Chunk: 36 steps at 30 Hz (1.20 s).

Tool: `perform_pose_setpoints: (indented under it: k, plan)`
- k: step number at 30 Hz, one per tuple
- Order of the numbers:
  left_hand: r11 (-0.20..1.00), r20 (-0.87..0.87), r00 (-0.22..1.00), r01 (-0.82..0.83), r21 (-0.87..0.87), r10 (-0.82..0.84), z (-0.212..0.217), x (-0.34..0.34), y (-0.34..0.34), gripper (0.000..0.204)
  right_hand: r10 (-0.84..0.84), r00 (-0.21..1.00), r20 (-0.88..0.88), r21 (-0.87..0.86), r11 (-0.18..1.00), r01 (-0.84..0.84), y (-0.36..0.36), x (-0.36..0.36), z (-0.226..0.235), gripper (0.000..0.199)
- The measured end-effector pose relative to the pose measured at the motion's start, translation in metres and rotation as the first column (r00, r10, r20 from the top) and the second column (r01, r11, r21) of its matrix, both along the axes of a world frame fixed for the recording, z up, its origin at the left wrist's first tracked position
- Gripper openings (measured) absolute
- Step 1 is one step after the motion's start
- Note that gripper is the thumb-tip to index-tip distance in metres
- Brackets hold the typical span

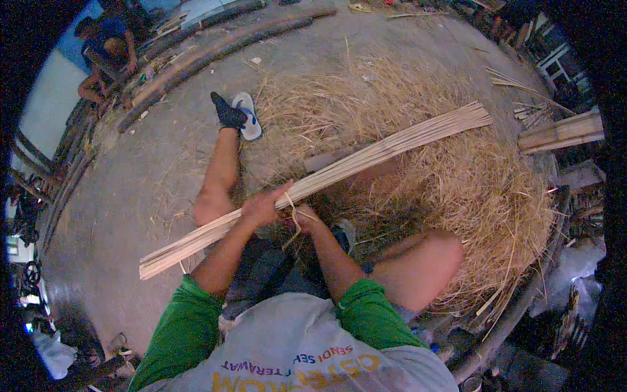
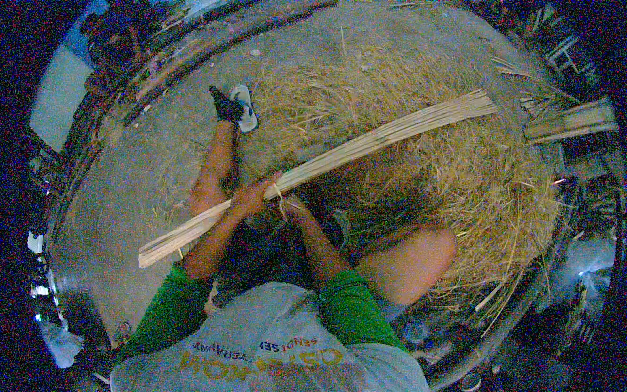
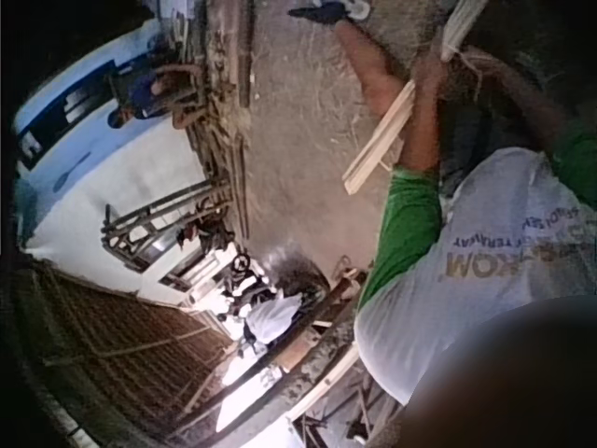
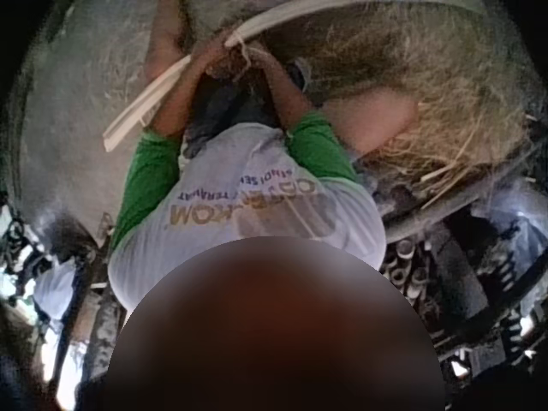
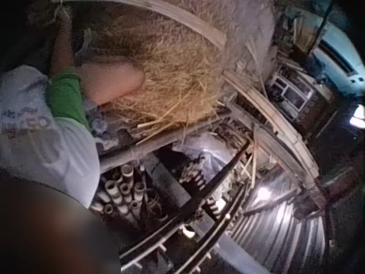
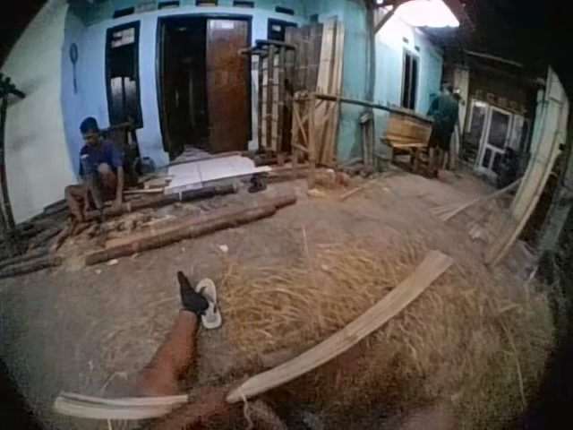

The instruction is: The person sits on the floor and gathers thin bamboo strips, aligning them into a neat bundle. They then tie the bundle together using a thin strip of material.

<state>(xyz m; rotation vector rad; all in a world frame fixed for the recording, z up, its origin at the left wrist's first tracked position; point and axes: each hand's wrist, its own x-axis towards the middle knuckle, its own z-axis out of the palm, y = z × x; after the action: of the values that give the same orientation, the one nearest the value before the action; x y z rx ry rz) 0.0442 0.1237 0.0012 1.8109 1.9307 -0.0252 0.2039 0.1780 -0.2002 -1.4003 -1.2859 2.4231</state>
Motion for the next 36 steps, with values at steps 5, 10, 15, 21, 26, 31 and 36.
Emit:
perform_pose_setpoints:
  k: [5, 10, 15, 21, 26, 31, 36]
  plan:
    - [0.998, 0.029, 1.0, 0.006, -0.069, -0.004, -0.004, 0.0, 0.001, 0.09, -0.236, 0.936, -0.262, -0.246, 0.954, 0.171, -0.011, 0.005, 0.036, 0.035]
    - [0.999, 0.044, 0.999, -0.015, -0.049, 0.017, -0.007, 0.002, 0.003, 0.089, -0.262, 0.864, -0.43, -0.347, 0.931, 0.11, -0.017, 0.032, 0.071, 0.032]
    - [0.994, -0.017, 1.0, -0.01, -0.106, 0.008, 0.001, 0.004, 0.003, 0.093, -0.331, 0.848, -0.414, -0.486, 0.868, 0.101, -0.014, 0.039, 0.08, 0.026]
    - [0.996, -0.04, 0.999, 0.012, -0.09, -0.016, 0.01, 0.007, 0.004, 0.093, -0.244, 0.91, -0.335, -0.322, 0.937, 0.133, -0.011, 0.03, 0.112, 0.038]
    - [0.998, -0.06, 0.998, 0.031, -0.047, -0.034, 0.009, 0.007, 0.005, 0.095, -0.228, 0.965, -0.13, -0.22, 0.956, 0.197, -0.018, 0.023, 0.131, 0.048]
    - [0.999, -0.099, 0.994, 0.036, -0.013, -0.037, -0.001, 0.007, 0.005, 0.093, -0.296, 0.954, -0.047, 0.053, 0.953, 0.298, -0.023, 0.013, 0.106, 0.047]
    - [0.954, -0.421, 0.906, 0.092, 0.285, 0.038, -0.027, 0.029, -0.003, 0.075, -0.17, 0.985, 0.018, 0.386, 0.91, 0.149, -0.019, 0.013, 0.104, 0.047]
